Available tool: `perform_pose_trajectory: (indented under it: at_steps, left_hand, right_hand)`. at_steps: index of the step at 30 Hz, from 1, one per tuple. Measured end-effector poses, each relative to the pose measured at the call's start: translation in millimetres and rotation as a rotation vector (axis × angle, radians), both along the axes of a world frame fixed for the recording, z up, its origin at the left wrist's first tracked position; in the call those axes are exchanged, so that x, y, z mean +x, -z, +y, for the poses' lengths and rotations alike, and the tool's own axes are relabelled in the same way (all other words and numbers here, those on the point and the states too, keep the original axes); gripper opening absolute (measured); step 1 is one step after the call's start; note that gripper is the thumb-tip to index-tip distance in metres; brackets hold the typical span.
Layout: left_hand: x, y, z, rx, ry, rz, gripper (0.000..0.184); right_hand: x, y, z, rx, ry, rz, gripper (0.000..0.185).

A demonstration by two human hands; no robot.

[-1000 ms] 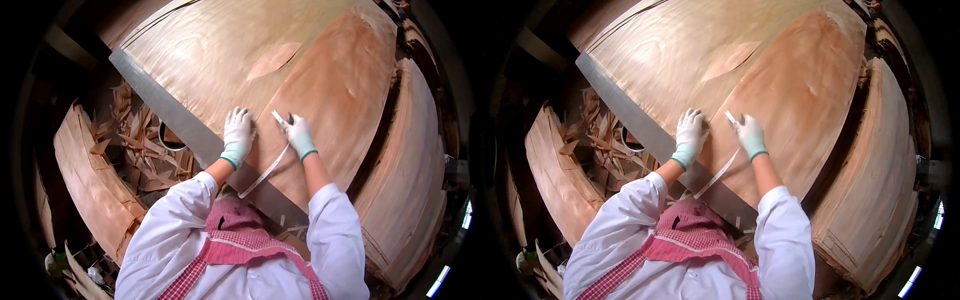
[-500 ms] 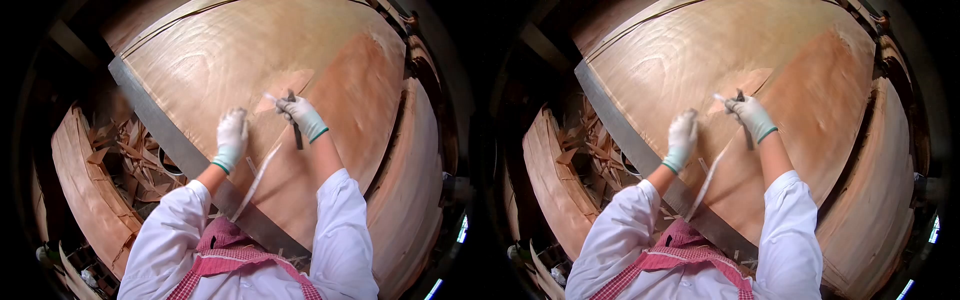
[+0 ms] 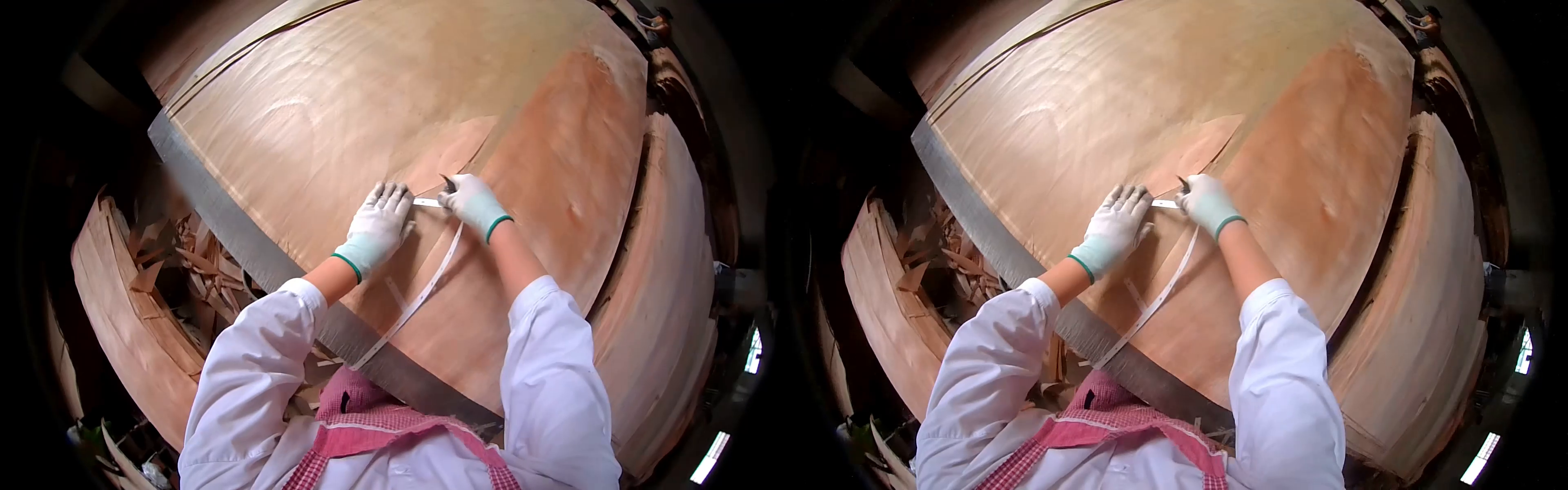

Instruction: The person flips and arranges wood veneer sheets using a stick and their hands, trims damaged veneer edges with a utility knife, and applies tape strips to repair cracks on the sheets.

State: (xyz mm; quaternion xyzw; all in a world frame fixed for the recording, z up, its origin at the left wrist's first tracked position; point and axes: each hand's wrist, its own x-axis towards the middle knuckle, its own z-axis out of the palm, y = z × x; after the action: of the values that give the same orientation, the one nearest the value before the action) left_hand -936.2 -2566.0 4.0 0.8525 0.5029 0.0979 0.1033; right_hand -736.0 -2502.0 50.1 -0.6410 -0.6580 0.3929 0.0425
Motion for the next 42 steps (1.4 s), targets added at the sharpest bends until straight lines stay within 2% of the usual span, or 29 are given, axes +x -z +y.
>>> perform_pose_trajectory:
  at_steps: [2, 7, 10, 11, 12, 14, 16, 18, 20, 21, 22, 24, 25, 26, 27, 28, 30, 32, 33, 34, 35, 36, 38, 39, 40, 41, 42]
  left_hand:
    - [8, -8, 5, -0.044, -0.032, 0.058, 0.052]
    - [3, 1, 0, 0.026, -0.002, -0.005, 0.051]
    - [2, 1, -3, 0.032, 0.017, -0.02, 0.051]
    - [2, 0, -1, 0.019, 0.023, 0.004, 0.05]
    - [2, -2, 2, 0.006, 0.028, 0.028, 0.049]
    - [18, -5, 11, -0.011, -0.002, 0.033, 0.047]
    - [46, -8, 22, -0.023, -0.034, 0.032, 0.045]
    - [82, -9, 25, 0.123, 0.154, -0.223, 0.053]
    - [99, 11, 26, 0.004, 0.165, -0.156, 0.057]
    - [103, 10, 25, -0.003, 0.155, -0.143, 0.058]
    - [103, 9, 24, -0.011, 0.15, -0.126, 0.058]
    - [107, 6, 20, 0.076, 0.155, -0.137, 0.055]
    - [112, -20, 24, -0.121, 0.175, -0.143, 0.047]
    - [110, -7, 22, -0.011, 0.199, -0.17, 0.04]
    - [111, -2, 22, 0.107, 0.245, -0.222, 0.034]
    - [109, -15, 21, -0.002, 0.195, -0.138, 0.029]
    - [102, -8, 33, -0.036, 0.223, -0.14, 0.024]
    - [96, -10, 35, 0.183, 0.254, -0.066, 0.021]
    - [91, 0, 36, 0.207, 0.256, -0.085, 0.021]
    - [83, 9, 46, 0.233, 0.252, -0.094, 0.022]
    - [77, 21, 67, 0.116, 0.191, -0.049, 0.025]
    - [81, 26, 72, 0.0, 0.123, -0.001, 0.029]
    - [113, -24, 34, -0.001, -0.162, -0.451, 0.04]
    - [142, -53, 7, -0.047, -0.193, -0.544, 0.046]
    - [152, -41, -2, 0.046, -0.151, -0.698, 0.046]
    - [169, -56, -31, -0.003, -0.169, -0.678, 0.046]
    - [184, -73, -63, -0.055, -0.188, -0.653, 0.047]
  right_hand:
    - [21, -1, 3, -0.23, 0.097, 0.279, 0.016]
    - [18, 14, -24, -0.239, 0.048, 0.397, 0.019]
    - [36, 16, 3, 0.14, -0.021, -0.031, 0.013]
    - [49, 4, 10, 0.209, -0.03, -0.115, 0.018]
    - [62, 1, 13, 0.035, 0.133, 0.088, 0.016]
    - [85, 5, 5, 0.011, 0.268, 0.329, 0.014]
    - [91, 10, -12, -0.079, 0.416, 0.384, 0.013]
    - [92, 19, -30, -0.126, 0.534, 0.432, 0.011]
    - [85, 37, -40, -0.049, 0.619, 0.544, 0.012]
    - [84, 41, -39, 0.04, 0.566, 0.486, 0.014]
    - [93, 40, -34, 0.348, 0.216, 0.024, 0.018]
    - [116, 23, -11, 0.446, 0.033, -0.385, 0.024]
    - [129, -3, -4, 0.455, 0.106, -0.412, 0.026]
    - [136, -28, -4, 0.458, 0.19, -0.446, 0.029]
    - [151, -43, -11, 0.533, 0.277, -0.332, 0.03]
    - [160, -44, -19, 0.702, 0.344, -0.256, 0.023]
    - [184, -30, -33, 0.612, 0.578, 0.483, 0.013]
    - [182, -87, -117, 0.5, 0.814, 0.822, 0.008]
    - [194, -93, -158, 0.488, 0.873, 0.933, 0.008]
    - [218, -77, -191, 0.498, 0.884, 0.964, 0.009]
    - [239, -83, -232, 0.525, 1.009, 0.876, 0.011]
    - [275, -66, -270, 0.625, 1.125, 0.897, 0.016]
    - [343, -81, -356, 0.674, 1.338, 0.793, 0.026]
    - [385, -76, -396, 0.821, 1.413, 0.834, 0.016]
    - [425, -80, -435, 0.856, 1.48, 0.728, 0.015]
    - [470, -72, -474, 1.018, 1.451, 0.625, 0.013]
    - [490, -93, -505, 1.037, 1.496, 0.456, 0.011]
